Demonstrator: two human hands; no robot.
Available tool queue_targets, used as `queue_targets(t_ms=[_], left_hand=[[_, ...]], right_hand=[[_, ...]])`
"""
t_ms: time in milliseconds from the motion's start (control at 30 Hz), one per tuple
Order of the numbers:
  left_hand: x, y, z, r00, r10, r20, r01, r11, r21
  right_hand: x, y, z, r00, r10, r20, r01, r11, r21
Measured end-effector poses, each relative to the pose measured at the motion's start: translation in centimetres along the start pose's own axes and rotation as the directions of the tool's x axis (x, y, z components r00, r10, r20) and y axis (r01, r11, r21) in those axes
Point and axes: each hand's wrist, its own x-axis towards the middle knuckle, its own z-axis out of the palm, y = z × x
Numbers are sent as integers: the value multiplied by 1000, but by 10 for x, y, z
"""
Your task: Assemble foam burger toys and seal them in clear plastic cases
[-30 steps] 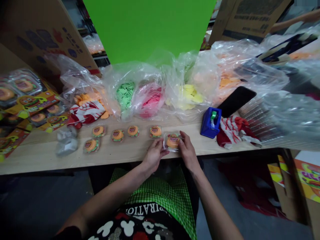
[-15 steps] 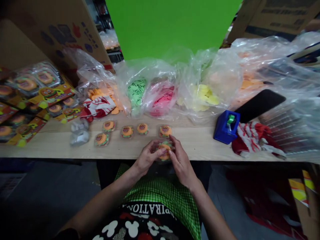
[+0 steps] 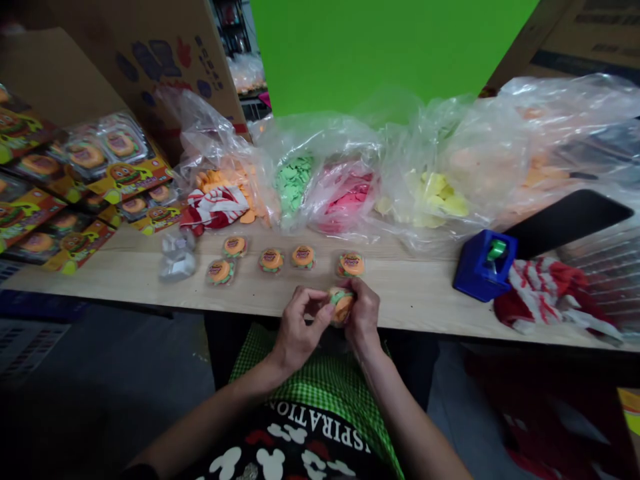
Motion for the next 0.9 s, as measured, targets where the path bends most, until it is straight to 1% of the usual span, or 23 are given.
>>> queue_targets(t_ms=[67, 167, 233, 367, 433, 567, 667, 733, 833, 900], left_hand=[[6, -1, -7, 998, -61, 3, 61, 998, -22], [13, -1, -17, 995, -89, 33, 88, 996, 20], [15, -1, -23, 990, -108, 94, 107, 994, 18], [18, -3, -32, 956, -171, 238, 206, 970, -129], [19, -5, -35, 948, -175, 266, 222, 962, -158], [18, -7, -34, 956, -159, 246, 201, 967, -157], [10, -11, -29, 959, -200, 200, 246, 938, -243], [3, -15, -25, 960, -226, 164, 265, 923, -280], [-7, -21, -21, 963, -242, 122, 266, 928, -261], [-11, -24, -19, 970, -232, 77, 244, 943, -227]], right_hand=[[-3, -5, 4, 997, 30, -64, -32, 999, -29], [-10, -12, 9, 995, 42, -90, -50, 995, -83], [-12, -15, 11, 996, 37, -78, -46, 993, -113], [-12, -17, 12, 999, 32, -36, -37, 989, -140], [-12, -17, 12, 999, 34, -10, -35, 986, -162], [-12, -14, 13, 998, 69, 16, -65, 982, -177], [-10, -7, 13, 994, 110, 1, -109, 988, -113], [-7, -2, 12, 994, 112, -18, -113, 990, -85], [-2, 3, 12, 995, 95, -31, -97, 992, -82], [0, 6, 13, 996, 82, -26, -84, 992, -90]])
